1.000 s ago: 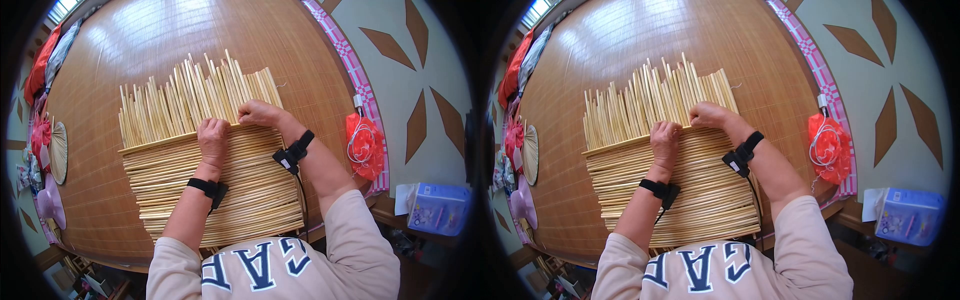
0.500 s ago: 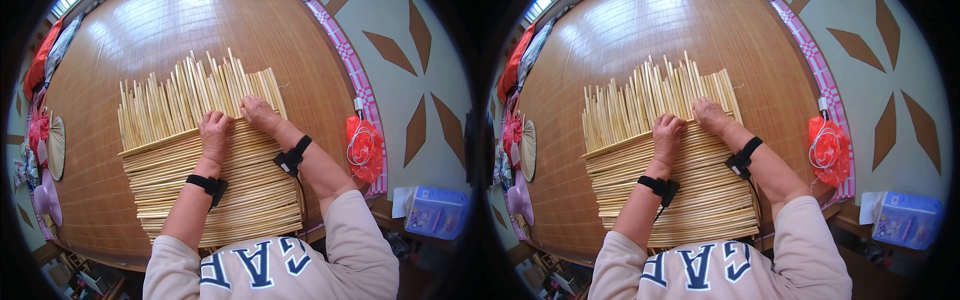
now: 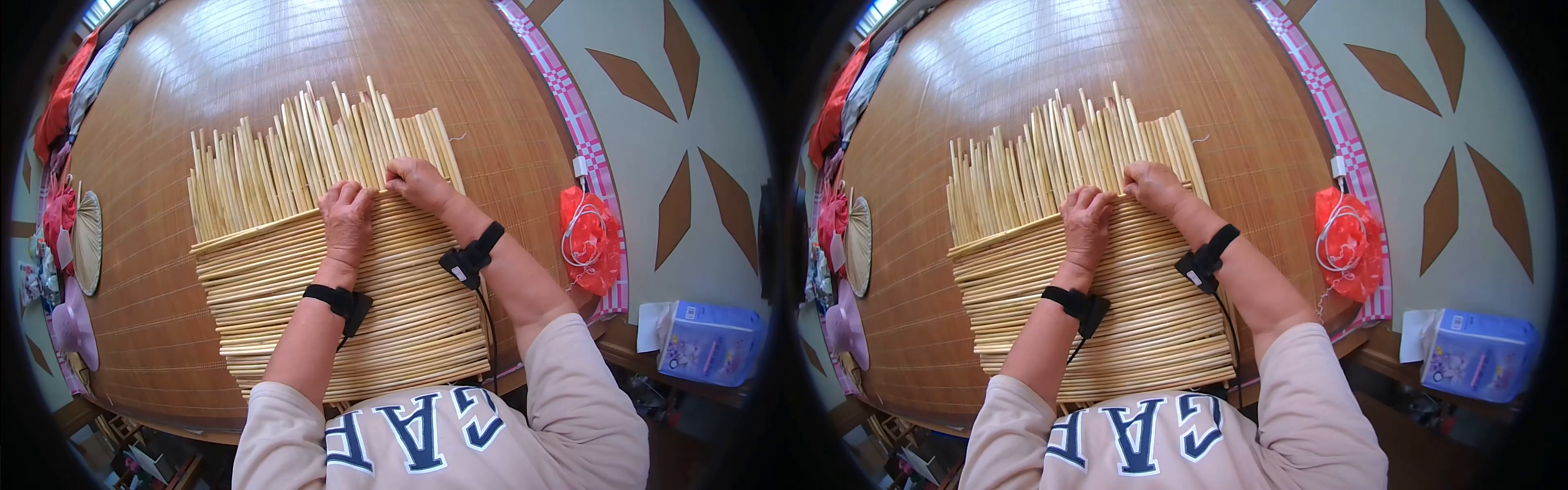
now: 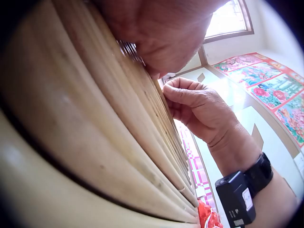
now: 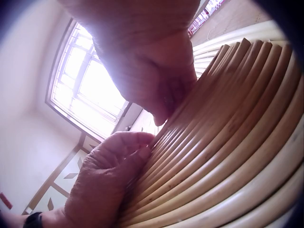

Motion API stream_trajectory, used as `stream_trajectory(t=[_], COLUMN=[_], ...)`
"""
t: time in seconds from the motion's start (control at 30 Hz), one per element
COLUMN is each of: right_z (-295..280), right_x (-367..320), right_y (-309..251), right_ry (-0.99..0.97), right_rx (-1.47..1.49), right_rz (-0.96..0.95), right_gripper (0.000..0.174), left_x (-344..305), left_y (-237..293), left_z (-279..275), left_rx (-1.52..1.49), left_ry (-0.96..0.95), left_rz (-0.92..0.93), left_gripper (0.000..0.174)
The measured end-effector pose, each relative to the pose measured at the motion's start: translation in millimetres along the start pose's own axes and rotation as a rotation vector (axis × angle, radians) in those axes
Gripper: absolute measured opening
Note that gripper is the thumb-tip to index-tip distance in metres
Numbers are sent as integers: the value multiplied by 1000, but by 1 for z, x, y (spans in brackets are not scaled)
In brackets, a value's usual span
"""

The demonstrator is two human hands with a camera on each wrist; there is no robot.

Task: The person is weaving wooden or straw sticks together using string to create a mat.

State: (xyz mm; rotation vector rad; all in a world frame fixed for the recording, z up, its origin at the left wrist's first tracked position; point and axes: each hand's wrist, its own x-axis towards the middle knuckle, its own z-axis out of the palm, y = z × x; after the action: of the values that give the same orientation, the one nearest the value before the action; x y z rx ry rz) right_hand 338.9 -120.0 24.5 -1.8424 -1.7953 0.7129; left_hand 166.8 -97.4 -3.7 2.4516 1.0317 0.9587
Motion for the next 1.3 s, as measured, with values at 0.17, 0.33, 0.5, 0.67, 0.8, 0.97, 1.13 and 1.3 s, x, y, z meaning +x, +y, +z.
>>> stream_trajectory(t=[0.17,0.33,0.5,0.67,0.8,0.97,1.13,1.3], right_z=[21,28,34,38,30,4,6,15], right_x=[-7,-10,-9,-8,-5,-5,-8,-14], right_y=[2,6,11,14,10,5,8,9], right_ry=[286,308,350,344,356,101,175,304], right_rx=[-287,-315,-266,-243,-116,145,110,76], right_rz=[-243,-341,-340,-304,-239,64,-14,-51], right_gripper=[12,10,10,10,9,6,8,4], left_x=[-1,-5,-2,-1,0,4,16,27], left_y=[3,0,-4,-4,-3,-2,14,29], left_z=[2,6,6,6,4,3,-7,-8], left_rx=[113,139,22,-25,-92,-113,-12,-10], left_ry=[29,10,-12,-4,-12,-76,-62,-346], left_rz=[106,116,107,94,71,17,27,-404], left_gripper=[19,19,19,18,16,16,16,9])
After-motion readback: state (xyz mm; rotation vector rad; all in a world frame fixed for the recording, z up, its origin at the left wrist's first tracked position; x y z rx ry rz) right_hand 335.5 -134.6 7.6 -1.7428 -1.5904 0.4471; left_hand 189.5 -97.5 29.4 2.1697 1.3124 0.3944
